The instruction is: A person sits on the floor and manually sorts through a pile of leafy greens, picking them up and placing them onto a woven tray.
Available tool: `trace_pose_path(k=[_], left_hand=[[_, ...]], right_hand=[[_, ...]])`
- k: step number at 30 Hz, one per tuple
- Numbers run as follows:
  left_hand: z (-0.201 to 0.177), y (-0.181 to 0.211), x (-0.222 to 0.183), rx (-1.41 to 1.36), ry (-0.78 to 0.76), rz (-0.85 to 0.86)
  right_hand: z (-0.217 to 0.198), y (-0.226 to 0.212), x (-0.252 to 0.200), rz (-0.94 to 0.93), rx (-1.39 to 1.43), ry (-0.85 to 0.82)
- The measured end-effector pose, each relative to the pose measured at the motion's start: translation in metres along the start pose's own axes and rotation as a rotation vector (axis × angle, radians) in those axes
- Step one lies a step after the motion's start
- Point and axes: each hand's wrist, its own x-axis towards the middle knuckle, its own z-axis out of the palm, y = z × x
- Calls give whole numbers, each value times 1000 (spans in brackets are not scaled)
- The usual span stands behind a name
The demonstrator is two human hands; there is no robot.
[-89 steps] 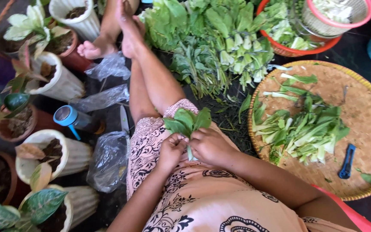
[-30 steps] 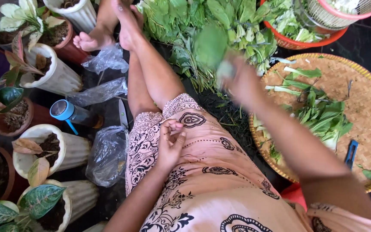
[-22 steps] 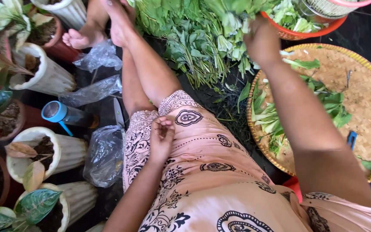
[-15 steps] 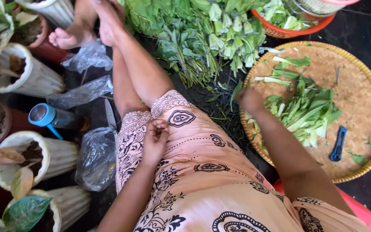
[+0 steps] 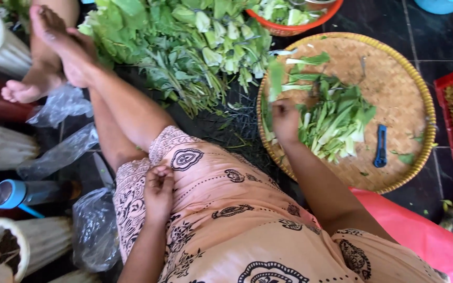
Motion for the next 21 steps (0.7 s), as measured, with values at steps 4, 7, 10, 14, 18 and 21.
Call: trace_pose_path(k=[4, 7, 10, 14, 18, 21], left_hand=[[1, 0, 0, -21, 20, -26], [-2, -2, 0, -24, 15, -33], [-2, 1, -1, -15, 12, -35], [-3, -1, -1, 13, 20, -62], [-5, 0, -1, 18, 17, -70], [-5, -3, -1, 13, 17, -65]], right_hand=[[-81, 40, 7, -42, -88, 339], [-131, 67, -13, 212, -434, 456], [-154, 133, -28, 498, -644, 378], [-149, 103, -21, 682, -782, 84], [-139, 67, -4, 736, -819, 16], [-126, 68, 10, 746, -948, -33]])
